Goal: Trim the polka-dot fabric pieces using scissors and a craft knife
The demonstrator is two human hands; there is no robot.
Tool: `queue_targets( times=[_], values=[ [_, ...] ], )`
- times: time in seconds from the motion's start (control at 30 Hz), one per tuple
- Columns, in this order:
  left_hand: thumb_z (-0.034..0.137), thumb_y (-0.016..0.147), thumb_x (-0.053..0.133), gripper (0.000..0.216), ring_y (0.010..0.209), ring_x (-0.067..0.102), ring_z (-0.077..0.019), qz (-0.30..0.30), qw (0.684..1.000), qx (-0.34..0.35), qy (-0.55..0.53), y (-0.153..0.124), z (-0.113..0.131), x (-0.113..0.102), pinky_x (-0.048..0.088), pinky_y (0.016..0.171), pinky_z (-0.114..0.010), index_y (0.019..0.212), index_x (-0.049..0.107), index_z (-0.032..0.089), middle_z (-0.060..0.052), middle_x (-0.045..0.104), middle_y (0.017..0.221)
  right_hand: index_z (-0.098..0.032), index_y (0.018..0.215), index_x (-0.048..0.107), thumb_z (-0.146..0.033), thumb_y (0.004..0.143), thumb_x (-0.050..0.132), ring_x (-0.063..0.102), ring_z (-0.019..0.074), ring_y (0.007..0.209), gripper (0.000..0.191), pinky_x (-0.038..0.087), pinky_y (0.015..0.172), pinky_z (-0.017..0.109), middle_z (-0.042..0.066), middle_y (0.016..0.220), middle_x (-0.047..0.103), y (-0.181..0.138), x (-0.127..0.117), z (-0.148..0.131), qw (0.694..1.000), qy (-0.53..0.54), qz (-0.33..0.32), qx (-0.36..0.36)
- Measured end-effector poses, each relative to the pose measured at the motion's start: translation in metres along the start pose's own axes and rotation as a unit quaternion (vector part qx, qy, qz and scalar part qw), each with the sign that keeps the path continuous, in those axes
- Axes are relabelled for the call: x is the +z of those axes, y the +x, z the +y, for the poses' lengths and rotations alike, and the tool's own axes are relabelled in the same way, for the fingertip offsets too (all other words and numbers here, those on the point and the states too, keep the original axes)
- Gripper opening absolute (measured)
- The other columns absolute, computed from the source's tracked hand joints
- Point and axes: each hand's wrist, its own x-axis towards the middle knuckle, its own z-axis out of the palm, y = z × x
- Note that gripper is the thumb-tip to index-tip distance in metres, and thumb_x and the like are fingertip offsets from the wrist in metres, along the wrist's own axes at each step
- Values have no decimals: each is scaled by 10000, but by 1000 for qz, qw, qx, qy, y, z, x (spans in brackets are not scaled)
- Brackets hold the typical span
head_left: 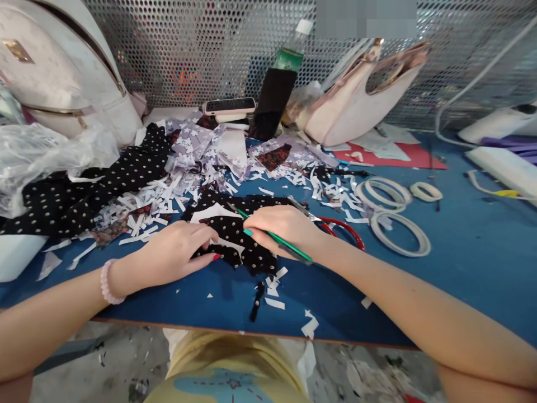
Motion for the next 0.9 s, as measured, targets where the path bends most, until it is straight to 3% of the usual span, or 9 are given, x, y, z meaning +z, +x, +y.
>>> queue_targets(
  times=[0.1, 0.2, 0.3, 0.5, 0.7, 0.9],
  values=[
    [287, 935, 576, 129, 718, 604, -181, 0, 999, -34, 4, 2, -2, 1, 426, 653, -292, 961, 589, 162, -22, 629, 831, -191, 1132, 510, -275, 983, 439, 635, 128, 692, 185, 465, 632, 243, 35, 857, 694, -1, -7, 5, 975, 199, -14, 99],
    [242, 940, 551, 102, 856, 620, -189, -12, 998, -46, -38, 2, -6, 0, 470, 745, -295, 988, 616, 178, -42, 621, 963, -188, 1056, 511, -339, 966, 517, 662, 134, 754, 176, 511, 663, 247, 46, 860, 700, 0, -13, 16, 924, 356, -18, 136],
    [208, 962, 489, 144, 952, 610, -190, -12, 997, -36, -66, 1, -10, -1, 483, 845, -310, 992, 629, 191, -52, 601, 1039, -181, 940, 546, -407, 922, 601, 645, 122, 663, 234, 517, 605, 238, 27, 755, 681, 0, -15, 26, 887, 441, -37, 132],
    [189, 980, 405, 201, 933, 647, -205, 18, 999, -24, -26, 1, -11, -4, 504, 845, -329, 1009, 603, 164, -67, 659, 1018, -170, 897, 575, -401, 907, 631, 637, 104, 626, 238, 516, 567, 213, 8, 702, 656, 1, -9, 24, 862, 488, -67, 124],
    [275, 999, 370, 243, 738, 683, -199, 22, 996, -83, -10, 0, -12, -3, 494, 645, -292, 1075, 574, 166, -47, 704, 890, -161, 914, 588, -399, 900, 638, 648, 105, 663, 244, 522, 589, 213, 12, 745, 652, 1, -4, 17, 853, 487, -118, 144],
    [274, 990, 339, 310, 816, 692, -181, 30, 994, -91, -61, 4, -10, -4, 512, 754, -287, 1155, 584, 182, -39, 720, 957, -159, 924, 594, -396, 890, 649, 649, 105, 674, 246, 525, 605, 216, 11, 767, 647, 1, -2, 18, 853, 486, -123, 148]
  ],
)
